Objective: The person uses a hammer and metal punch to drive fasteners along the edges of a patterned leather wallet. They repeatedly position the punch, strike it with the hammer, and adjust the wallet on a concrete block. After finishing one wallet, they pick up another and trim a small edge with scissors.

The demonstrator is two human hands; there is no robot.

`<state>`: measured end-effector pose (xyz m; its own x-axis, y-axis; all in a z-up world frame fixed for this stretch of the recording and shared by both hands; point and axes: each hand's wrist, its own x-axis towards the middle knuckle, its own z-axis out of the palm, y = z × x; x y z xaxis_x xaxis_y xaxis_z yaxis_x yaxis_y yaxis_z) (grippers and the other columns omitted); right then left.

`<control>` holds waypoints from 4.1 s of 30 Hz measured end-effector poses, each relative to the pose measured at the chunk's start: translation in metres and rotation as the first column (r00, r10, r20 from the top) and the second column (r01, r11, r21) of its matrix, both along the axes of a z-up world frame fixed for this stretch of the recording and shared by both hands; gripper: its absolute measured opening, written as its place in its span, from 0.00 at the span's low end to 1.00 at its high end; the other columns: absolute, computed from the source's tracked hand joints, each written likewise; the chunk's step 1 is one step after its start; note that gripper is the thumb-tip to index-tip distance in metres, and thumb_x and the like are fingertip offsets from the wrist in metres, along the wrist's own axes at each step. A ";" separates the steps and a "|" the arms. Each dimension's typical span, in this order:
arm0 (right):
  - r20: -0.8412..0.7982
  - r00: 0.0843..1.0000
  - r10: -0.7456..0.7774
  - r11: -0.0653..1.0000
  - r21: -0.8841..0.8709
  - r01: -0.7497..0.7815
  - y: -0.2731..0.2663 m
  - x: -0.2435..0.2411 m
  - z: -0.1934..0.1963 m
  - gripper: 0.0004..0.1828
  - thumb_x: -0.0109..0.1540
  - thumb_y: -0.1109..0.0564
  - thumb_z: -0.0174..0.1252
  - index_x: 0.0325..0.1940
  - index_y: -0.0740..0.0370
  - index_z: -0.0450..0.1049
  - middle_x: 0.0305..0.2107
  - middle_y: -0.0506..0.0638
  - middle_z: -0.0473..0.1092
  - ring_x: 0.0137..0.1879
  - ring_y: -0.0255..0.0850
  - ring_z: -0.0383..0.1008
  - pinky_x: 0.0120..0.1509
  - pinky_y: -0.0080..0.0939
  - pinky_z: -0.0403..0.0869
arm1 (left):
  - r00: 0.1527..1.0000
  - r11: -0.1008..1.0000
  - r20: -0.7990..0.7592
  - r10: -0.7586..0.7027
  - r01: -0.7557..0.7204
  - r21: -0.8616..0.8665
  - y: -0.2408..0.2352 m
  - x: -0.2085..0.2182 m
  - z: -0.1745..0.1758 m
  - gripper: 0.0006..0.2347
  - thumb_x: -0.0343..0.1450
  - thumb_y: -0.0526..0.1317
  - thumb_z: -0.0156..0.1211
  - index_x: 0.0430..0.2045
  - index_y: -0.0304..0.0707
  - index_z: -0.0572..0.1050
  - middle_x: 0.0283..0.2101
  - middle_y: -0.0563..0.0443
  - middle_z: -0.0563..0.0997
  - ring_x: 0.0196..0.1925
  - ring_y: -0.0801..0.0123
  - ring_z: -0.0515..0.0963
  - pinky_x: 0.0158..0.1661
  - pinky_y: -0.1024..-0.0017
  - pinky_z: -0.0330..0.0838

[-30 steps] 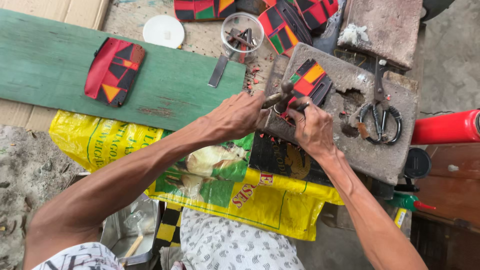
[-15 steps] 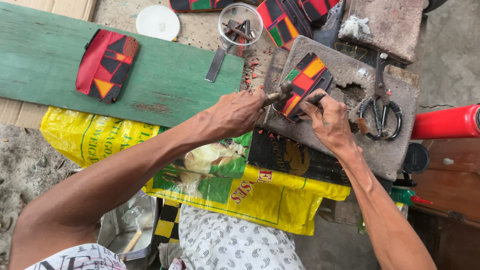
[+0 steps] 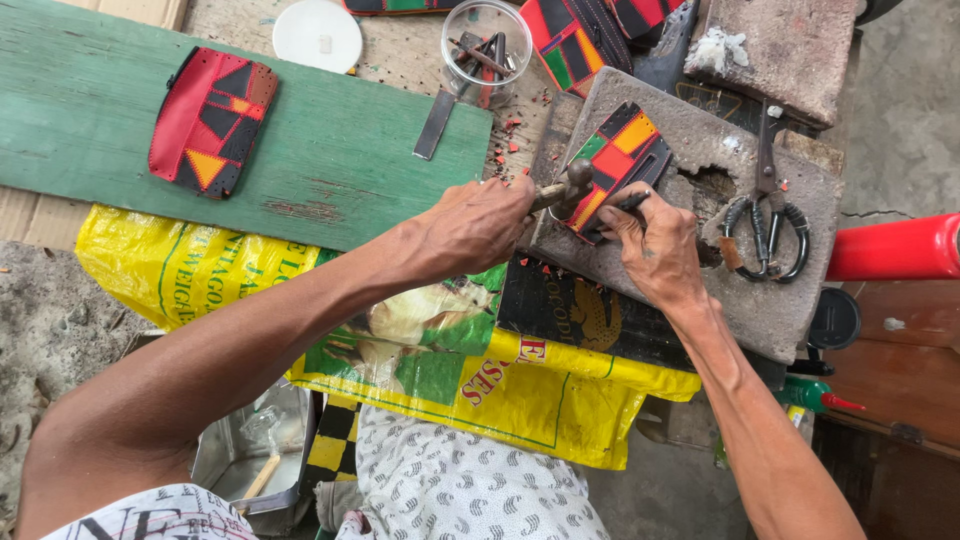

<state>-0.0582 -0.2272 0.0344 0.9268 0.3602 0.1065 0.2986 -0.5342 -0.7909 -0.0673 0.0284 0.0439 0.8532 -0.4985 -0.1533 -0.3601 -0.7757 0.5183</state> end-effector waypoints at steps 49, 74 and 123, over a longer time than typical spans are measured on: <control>0.334 0.937 0.098 0.978 -0.206 -0.029 -0.002 0.000 -0.022 0.06 0.67 0.59 0.60 0.46 0.64 0.74 0.31 0.58 0.74 0.35 0.51 0.77 0.40 0.49 0.73 | 0.996 0.974 0.093 0.003 0.018 -0.228 -0.022 -0.014 0.092 0.12 0.77 0.45 0.52 0.36 0.31 0.68 0.14 0.41 0.70 0.13 0.51 0.70 0.19 0.51 0.62; 0.356 0.931 0.079 0.985 -0.171 -0.018 0.002 -0.007 -0.018 0.10 0.68 0.55 0.60 0.39 0.65 0.74 0.31 0.58 0.75 0.36 0.54 0.77 0.38 0.49 0.72 | 0.993 0.990 -0.078 0.093 -0.100 -0.099 -0.006 -0.009 0.022 0.13 0.76 0.45 0.51 0.37 0.28 0.66 0.26 0.29 0.76 0.29 0.34 0.77 0.33 0.42 0.69; -0.214 0.938 -0.271 0.952 0.087 0.295 -0.030 0.021 -0.040 0.29 0.58 0.59 0.69 0.60 0.70 0.70 0.38 0.51 0.76 0.39 0.30 0.73 0.44 0.30 0.76 | 0.955 0.869 -0.099 0.280 -0.296 -0.396 -0.047 0.043 -0.044 0.26 0.60 0.36 0.77 0.49 0.27 0.72 0.46 0.34 0.75 0.49 0.50 0.75 0.52 0.58 0.70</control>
<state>-0.0370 -0.2568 -0.0053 0.9951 0.0763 -0.0635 -0.0198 -0.4747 -0.8799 -0.0240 -0.0183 0.0000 0.9660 -0.2571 -0.0272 -0.1271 -0.5639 0.8160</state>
